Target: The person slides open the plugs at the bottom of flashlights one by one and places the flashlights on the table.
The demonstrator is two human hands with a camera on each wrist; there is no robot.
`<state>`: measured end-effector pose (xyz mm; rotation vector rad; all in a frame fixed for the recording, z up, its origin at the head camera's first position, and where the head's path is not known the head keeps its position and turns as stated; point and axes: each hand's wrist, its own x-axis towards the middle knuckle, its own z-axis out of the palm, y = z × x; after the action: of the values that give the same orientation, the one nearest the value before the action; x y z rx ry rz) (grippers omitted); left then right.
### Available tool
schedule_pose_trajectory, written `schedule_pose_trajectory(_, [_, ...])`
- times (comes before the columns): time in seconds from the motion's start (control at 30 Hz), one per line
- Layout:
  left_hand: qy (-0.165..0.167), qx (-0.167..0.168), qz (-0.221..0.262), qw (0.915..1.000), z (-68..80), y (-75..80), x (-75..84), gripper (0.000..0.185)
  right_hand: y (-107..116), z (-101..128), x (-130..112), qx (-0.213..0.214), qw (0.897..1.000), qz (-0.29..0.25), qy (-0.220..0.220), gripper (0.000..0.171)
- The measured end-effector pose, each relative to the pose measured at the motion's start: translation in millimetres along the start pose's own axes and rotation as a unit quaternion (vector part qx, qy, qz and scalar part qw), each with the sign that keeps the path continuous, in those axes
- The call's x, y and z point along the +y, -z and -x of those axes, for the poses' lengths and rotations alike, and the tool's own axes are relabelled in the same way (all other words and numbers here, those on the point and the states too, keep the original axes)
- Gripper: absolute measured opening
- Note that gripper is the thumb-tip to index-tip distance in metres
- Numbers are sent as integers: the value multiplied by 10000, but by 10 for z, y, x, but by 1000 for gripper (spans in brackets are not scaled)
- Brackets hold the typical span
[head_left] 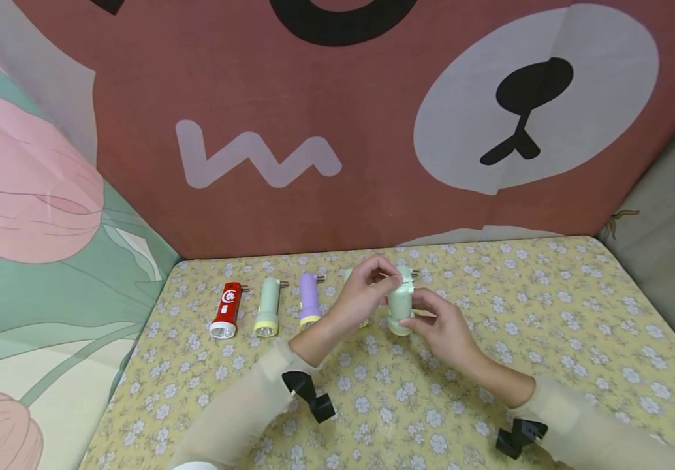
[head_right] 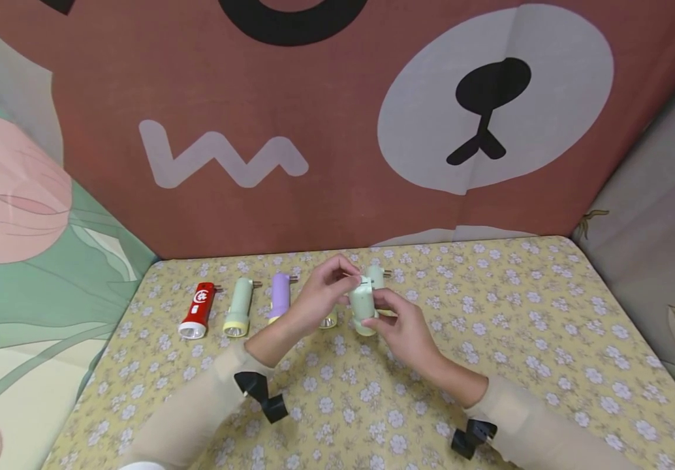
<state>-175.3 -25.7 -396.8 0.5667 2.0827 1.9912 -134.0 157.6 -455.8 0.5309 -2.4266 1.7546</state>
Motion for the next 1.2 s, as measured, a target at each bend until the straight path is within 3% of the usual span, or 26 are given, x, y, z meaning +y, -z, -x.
schedule_pose_trajectory(0.67, [311, -61, 2, 9995, -9, 3, 14, 11, 13, -4, -2, -13, 10000, 33, -68, 40])
schedule_pose_trajectory(1.2, [255, 16, 136, 9996, -18, -18, 0, 13, 53, -9, 16, -56, 9997, 167, -159, 40])
